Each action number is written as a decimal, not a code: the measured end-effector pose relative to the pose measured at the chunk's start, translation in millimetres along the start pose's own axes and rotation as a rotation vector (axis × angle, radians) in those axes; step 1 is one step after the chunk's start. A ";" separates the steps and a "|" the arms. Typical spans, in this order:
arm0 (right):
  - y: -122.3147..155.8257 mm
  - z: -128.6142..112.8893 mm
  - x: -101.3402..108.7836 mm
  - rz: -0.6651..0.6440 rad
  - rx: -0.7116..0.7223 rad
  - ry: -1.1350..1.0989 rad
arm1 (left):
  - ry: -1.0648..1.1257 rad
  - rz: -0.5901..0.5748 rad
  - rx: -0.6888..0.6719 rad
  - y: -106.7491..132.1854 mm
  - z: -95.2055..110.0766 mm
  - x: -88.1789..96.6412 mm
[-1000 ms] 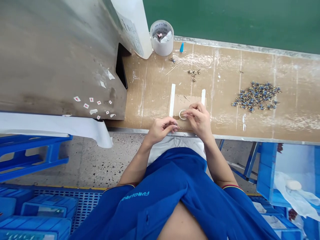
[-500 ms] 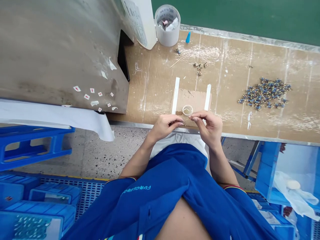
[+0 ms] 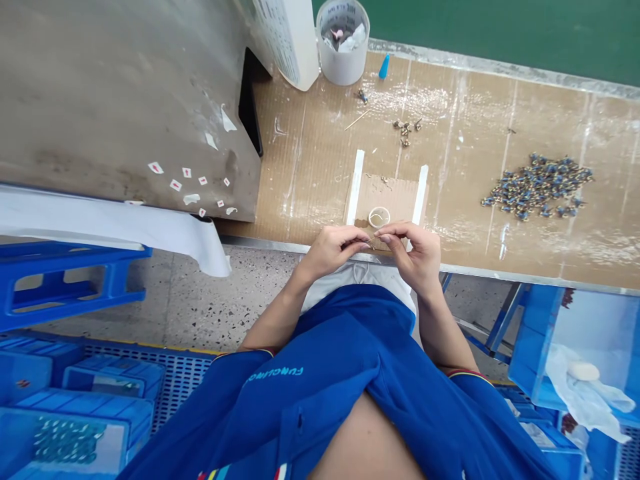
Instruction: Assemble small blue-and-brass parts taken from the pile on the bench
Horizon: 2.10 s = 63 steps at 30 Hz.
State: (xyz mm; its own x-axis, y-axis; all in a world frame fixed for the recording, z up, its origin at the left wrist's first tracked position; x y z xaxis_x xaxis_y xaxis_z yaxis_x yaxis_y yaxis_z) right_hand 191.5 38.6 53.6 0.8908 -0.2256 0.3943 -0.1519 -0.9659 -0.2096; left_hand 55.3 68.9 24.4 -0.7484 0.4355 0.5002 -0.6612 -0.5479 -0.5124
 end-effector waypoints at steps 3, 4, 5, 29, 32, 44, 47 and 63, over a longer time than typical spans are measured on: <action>0.0 0.0 -2.8 -0.012 0.004 0.011 | -0.004 0.012 -0.017 0.1 0.9 1.5; 0.1 0.4 -3.4 -0.016 0.001 0.016 | -0.006 0.011 -0.014 0.5 0.2 1.5; 0.1 0.8 -4.0 -0.019 -0.003 0.021 | -0.008 0.008 -0.005 1.0 -0.8 1.2; -13.4 31.9 21.4 0.150 -0.151 -0.140 | -0.010 0.009 -0.021 -1.0 3.2 2.2; -18.1 32.7 12.8 0.142 -0.132 -0.065 | -0.003 0.010 0.004 -0.6 1.5 2.2; -104.0 72.7 35.1 0.061 -0.187 0.162 | 0.008 0.075 -0.064 -2.8 6.0 11.6; -144.6 86.6 34.9 0.100 -0.207 0.251 | 0.025 0.095 -0.059 -2.3 4.6 14.0; -75.6 56.4 45.3 0.063 -0.322 -0.100 | -0.034 0.060 -0.078 -0.6 5.4 10.8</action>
State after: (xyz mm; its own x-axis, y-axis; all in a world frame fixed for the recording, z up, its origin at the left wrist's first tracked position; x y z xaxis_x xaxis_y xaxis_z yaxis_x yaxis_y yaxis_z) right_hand 267.5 108.5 36.8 0.9105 -0.2880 0.2966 -0.3213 -0.9445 0.0690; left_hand 47.8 70.0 33.9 -0.7856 0.3779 0.4899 -0.6182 -0.5146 -0.5942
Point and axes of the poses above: each hand's wrist, its own y-axis away from the middle knuckle, its own x-axis out of the back of the hand, z = x × y, the point moved 9 cm from there along -y, towards the middle knuckle, and after that the axes turned 15 degrees about -x, right-handed, at the moved point
